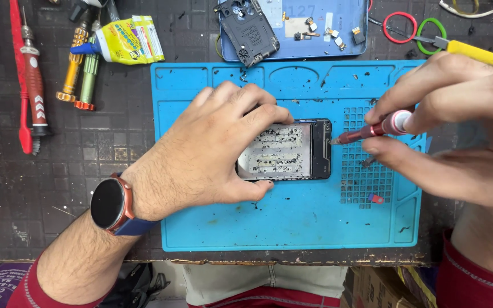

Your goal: The person disassembles a smartphone on a blue repair mat, lifting the mid-frame off the display assembly and setting it aside. They then use a precision screwdriver to remove screws from the phone chassis and pry at internal components with a yellow pry tool, working on the exposed internals.

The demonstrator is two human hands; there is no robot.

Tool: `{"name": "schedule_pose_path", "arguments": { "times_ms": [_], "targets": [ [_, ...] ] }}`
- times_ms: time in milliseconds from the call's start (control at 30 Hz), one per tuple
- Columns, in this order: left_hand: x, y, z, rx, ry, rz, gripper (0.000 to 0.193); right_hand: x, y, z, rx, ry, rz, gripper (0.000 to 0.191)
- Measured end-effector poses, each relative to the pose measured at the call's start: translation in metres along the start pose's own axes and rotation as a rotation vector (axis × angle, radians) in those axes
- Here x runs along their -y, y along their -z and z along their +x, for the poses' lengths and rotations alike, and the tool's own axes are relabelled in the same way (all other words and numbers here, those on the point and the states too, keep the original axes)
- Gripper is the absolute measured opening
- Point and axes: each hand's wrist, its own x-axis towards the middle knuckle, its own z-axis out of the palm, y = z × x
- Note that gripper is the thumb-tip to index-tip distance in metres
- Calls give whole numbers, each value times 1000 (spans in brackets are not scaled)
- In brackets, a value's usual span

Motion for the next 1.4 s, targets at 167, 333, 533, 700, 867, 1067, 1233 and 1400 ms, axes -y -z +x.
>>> {"name": "schedule_pose_path", "arguments": {
  "times_ms": [167,333,533,700,867,1067,1233,1400],
  "targets": [
    [1,1,2,-2,0,-30,76,-4,0,-9,-7,77,-111,40],
    [0,2,2,-5,-4,-49,76,-6,-6,-19,-9,68,-44,36],
    [3,0,0,-4,-2,-49,76,-4,-22,-24,-129,111,-50,38],
    [4,0,0,1,-7,-58,75,-3,-25,-19,-100,211,-118,38],
    [3,1,2,8,1,-54,74,1,-25,-20,-106,143,-56,29],
    [3,1,3,20,19,-48,74,-4,-22,-19,-98,139,-90,32],
    [2,2,3,14,18,-57,74,-2,-18,-19,-88,168,-60,34],
    [4,1,2,26,13,-69,74,-2,-20,-21,-114,103,-81,34]
  ]
}}
